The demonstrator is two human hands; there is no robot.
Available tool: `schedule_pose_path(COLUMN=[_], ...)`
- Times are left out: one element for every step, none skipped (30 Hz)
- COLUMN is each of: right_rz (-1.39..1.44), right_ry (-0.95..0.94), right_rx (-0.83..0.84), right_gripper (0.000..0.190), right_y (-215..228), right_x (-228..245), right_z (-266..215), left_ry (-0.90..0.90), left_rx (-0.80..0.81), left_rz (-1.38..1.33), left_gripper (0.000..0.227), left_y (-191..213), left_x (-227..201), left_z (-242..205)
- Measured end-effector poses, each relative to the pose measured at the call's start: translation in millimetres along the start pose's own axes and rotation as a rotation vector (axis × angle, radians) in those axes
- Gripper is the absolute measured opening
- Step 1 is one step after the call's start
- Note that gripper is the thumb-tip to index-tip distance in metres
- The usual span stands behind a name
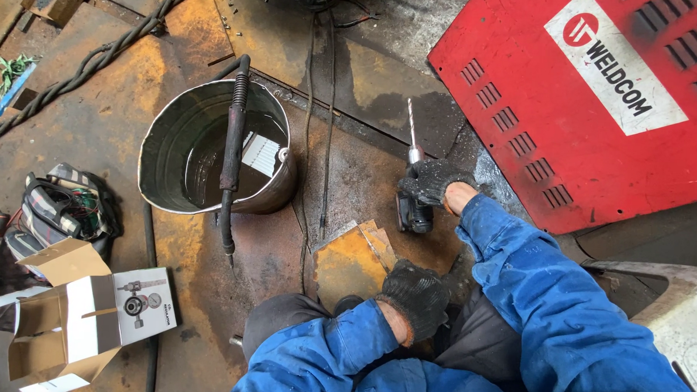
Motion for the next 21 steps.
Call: schedule_pose_path(right_rz=[-0.008,-0.016,-0.016,-0.033,-0.05,-0.05,-0.051,-0.05,-0.05,-0.045,-0.04,-0.04,-0.041,-0.041,-0.041,-0.05,-0.06,-0.06,-0.059,-0.058,-0.058], right_ry=[0.011,0.021,0.021,0.026,0.032,0.032,0.037,0.041,0.041,0.027,0.012,0.012,0.003,-0.005,-0.005,0.002,0.008,0.008,0.019,0.03,0.03], right_rx=[-0.005,-0.011,-0.011,-0.009,-0.006,-0.007,-0.013,-0.02,-0.02,-0.013,-0.005,-0.006,-0.012,-0.017,-0.017,-0.016,-0.016,-0.017,-0.019,-0.023,-0.024], right_gripper=[0.048,0.048,0.048,0.048,0.047,0.047,0.048,0.048,0.048,0.047,0.047,0.047,0.047,0.048,0.048,0.047,0.046,0.046,0.046,0.047,0.047], right_y=[0,0,1,2,2,3,3,3,4,5,5,6,7,7,8,9,10,10,10,10,11], right_x=[0,0,1,2,3,3,3,4,5,5,6,6,6,6,6,7,9,8,9,9,10], right_z=[0,0,0,-1,-2,-2,-2,-3,-4,-5,-6,-7,-7,-8,-9,-10,-10,-10,-10,-9,-10], left_ry=[0.007,0.015,0.015,0.004,-0.007,-0.007,-0.004,-0.001,-0.001,-0.009,-0.017,-0.017,-0.014,-0.011,-0.011,-0.019,-0.027,-0.027,-0.02,-0.013,-0.014], left_rx=[0.014,0.028,0.027,0.001,-0.025,-0.026,-0.008,0.011,0.011,-0.005,-0.021,-0.022,-0.024,-0.026,-0.027,-0.033,-0.04,-0.041,-0.024,-0.007,-0.007], left_rz=[-0.004,-0.008,-0.008,-0.021,-0.034,-0.034,-0.034,-0.034,-0.034,-0.026,-0.018,-0.017,-0.024,-0.031,-0.031,-0.023,-0.016,-0.015,-0.006,0.005,0.006], left_gripper=[0.031,0.03,0.03,0.029,0.028,0.028,0.029,0.03,0.03,0.03,0.029,0.029,0.031,0.033,0.033,0.033,0.033,0.033,0.032,0.031,0.031], left_y=[0,-1,0,2,4,5,5,4,4,4,5,5,6,7,5,4,2,3,3,4,3], left_x=[0,0,0,-1,-1,-2,-2,-2,-2,-3,-3,-3,-4,-4,-3,-3,-3,-3,-3,-4,-3], left_z=[0,-1,-2,-2,-3,-3,-3,-3,-3,-4,-4,-4,-4,-4,-4,-5,-5,-5,-5,-5,-5])
Point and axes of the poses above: each hand's wrist, its own z-axis towards the middle knuckle, its own y-axis out of the back of the hand, x = y × z, the point moved 6 cm from there along z, towards the middle knuckle, and after that the axes turned 9 degrees about -z, right-handed, at the moved point
